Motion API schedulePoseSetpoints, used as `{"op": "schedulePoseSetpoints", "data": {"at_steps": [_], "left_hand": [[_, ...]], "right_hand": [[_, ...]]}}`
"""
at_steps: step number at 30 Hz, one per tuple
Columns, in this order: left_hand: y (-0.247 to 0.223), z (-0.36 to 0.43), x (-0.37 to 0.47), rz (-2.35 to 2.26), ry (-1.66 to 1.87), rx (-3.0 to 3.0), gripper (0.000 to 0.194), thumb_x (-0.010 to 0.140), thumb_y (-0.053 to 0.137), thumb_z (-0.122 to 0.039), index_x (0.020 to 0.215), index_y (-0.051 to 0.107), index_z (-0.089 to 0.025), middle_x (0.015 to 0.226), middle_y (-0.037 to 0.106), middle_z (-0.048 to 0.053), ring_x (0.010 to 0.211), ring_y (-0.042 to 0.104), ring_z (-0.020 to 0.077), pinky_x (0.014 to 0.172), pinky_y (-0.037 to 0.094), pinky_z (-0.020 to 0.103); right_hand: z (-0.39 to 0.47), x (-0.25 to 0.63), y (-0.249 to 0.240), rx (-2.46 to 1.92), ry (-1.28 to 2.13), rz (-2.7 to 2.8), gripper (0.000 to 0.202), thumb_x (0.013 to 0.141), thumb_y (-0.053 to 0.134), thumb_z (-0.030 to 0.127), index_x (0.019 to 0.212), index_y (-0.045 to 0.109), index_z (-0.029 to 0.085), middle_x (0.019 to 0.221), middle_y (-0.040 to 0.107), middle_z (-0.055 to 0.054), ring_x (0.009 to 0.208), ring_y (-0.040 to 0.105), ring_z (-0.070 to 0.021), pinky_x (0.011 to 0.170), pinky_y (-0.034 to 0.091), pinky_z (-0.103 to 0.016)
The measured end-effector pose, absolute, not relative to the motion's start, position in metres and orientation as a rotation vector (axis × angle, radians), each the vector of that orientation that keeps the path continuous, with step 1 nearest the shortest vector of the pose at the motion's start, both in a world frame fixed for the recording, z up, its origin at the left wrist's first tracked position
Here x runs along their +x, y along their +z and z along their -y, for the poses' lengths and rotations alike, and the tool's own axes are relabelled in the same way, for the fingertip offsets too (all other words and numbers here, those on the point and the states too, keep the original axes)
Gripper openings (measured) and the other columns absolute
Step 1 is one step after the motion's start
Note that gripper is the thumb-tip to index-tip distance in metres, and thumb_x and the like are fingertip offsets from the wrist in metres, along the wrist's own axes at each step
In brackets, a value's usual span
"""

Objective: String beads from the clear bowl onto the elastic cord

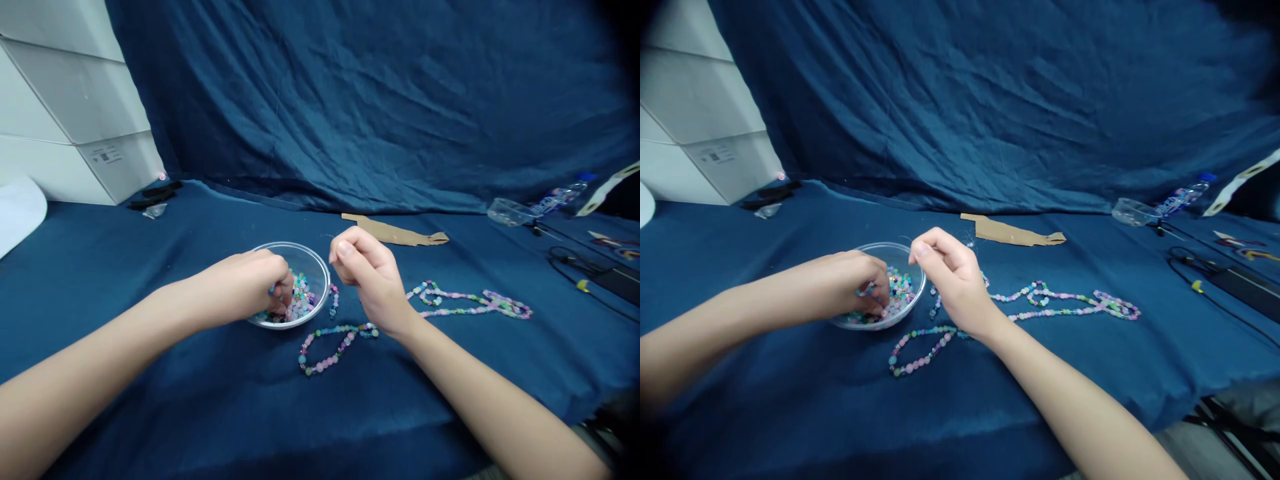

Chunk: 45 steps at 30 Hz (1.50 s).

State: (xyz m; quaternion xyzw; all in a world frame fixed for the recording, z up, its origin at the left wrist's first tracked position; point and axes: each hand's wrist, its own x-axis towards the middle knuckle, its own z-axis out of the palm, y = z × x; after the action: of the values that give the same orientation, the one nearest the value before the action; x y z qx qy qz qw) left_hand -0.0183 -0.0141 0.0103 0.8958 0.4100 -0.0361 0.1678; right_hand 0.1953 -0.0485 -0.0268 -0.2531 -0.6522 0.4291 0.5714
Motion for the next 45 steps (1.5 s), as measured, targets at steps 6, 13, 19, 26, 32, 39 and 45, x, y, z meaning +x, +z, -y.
{"op": "schedulePoseSetpoints", "data": {"at_steps": [6,13,19,26,32,39,45], "left_hand": [[0.004,0.015,-0.029,-1.221,-0.091,2.523,0.007,0.083,0.069,-0.018,0.084,0.075,-0.023,0.088,0.076,0.001,0.083,0.068,0.0187,0.068,0.042,0.028],[0.009,0.015,-0.028,-1.158,0.278,2.396,0.01,0.088,0.068,-0.024,0.082,0.075,-0.021,0.079,0.077,-0.001,0.073,0.07,0.0148,0.066,0.049,0.024],[0.013,0.028,-0.032,-0.874,0.716,1.878,0.015,0.081,0.086,-0.031,0.092,0.082,-0.022,0.089,0.083,0.001,0.083,0.079,0.0156,0.076,0.062,0.019],[0.007,0.031,-0.031,-0.794,0.936,1.6,0.015,0.074,0.092,-0.019,0.087,0.086,-0.024,0.086,0.084,0.0,0.083,0.081,0.0148,0.077,0.064,0.014],[0.007,0.031,-0.032,-0.719,0.91,1.602,0.017,0.078,0.09,-0.018,0.091,0.086,-0.027,0.09,0.084,-0.002,0.087,0.081,0.0131,0.081,0.064,0.012],[0.007,0.031,-0.032,-0.739,0.922,1.595,0.016,0.077,0.091,-0.018,0.091,0.085,-0.025,0.086,0.084,-0.001,0.083,0.081,0.0131,0.073,0.063,0.01],[0.004,0.032,-0.034,-0.799,0.953,1.631,0.017,0.076,0.092,-0.023,0.091,0.084,-0.022,0.084,0.083,0.001,0.081,0.081,0.0161,0.071,0.064,0.015]], "right_hand": [[0.047,0.196,-0.025,-0.654,1.022,1.607,0.026,0.107,0.06,0.035,0.087,0.064,0.019,0.07,0.043,0.005,0.058,0.028,-0.0078,0.056,0.025,-0.028],[0.048,0.195,-0.026,-0.68,1.012,1.639,0.029,0.106,0.059,0.038,0.085,0.062,0.019,0.064,0.037,0.006,0.056,0.028,-0.0091,0.053,0.025,-0.027],[0.054,0.197,-0.025,-0.767,0.837,1.737,0.032,0.105,0.059,0.044,0.085,0.062,0.02,0.072,0.048,0.001,0.064,0.039,-0.0118,0.056,0.032,-0.026],[0.059,0.199,-0.026,-0.713,0.786,1.858,0.028,0.106,0.058,0.041,0.088,0.063,0.02,0.074,0.052,0.0,0.066,0.044,-0.0132,0.057,0.034,-0.027],[0.06,0.2,-0.027,-0.648,0.823,1.88,0.022,0.106,0.058,0.034,0.09,0.064,0.021,0.075,0.053,0.0,0.066,0.044,-0.0129,0.059,0.034,-0.027],[0.06,0.198,-0.027,-0.667,0.815,1.88,0.024,0.106,0.058,0.037,0.089,0.064,0.021,0.073,0.051,0.0,0.064,0.042,-0.0128,0.057,0.032,-0.027],[0.061,0.198,-0.026,-0.692,0.832,1.903,0.027,0.106,0.057,0.04,0.09,0.064,0.02,0.073,0.051,0.0,0.063,0.042,-0.0128,0.056,0.032,-0.027]]}}
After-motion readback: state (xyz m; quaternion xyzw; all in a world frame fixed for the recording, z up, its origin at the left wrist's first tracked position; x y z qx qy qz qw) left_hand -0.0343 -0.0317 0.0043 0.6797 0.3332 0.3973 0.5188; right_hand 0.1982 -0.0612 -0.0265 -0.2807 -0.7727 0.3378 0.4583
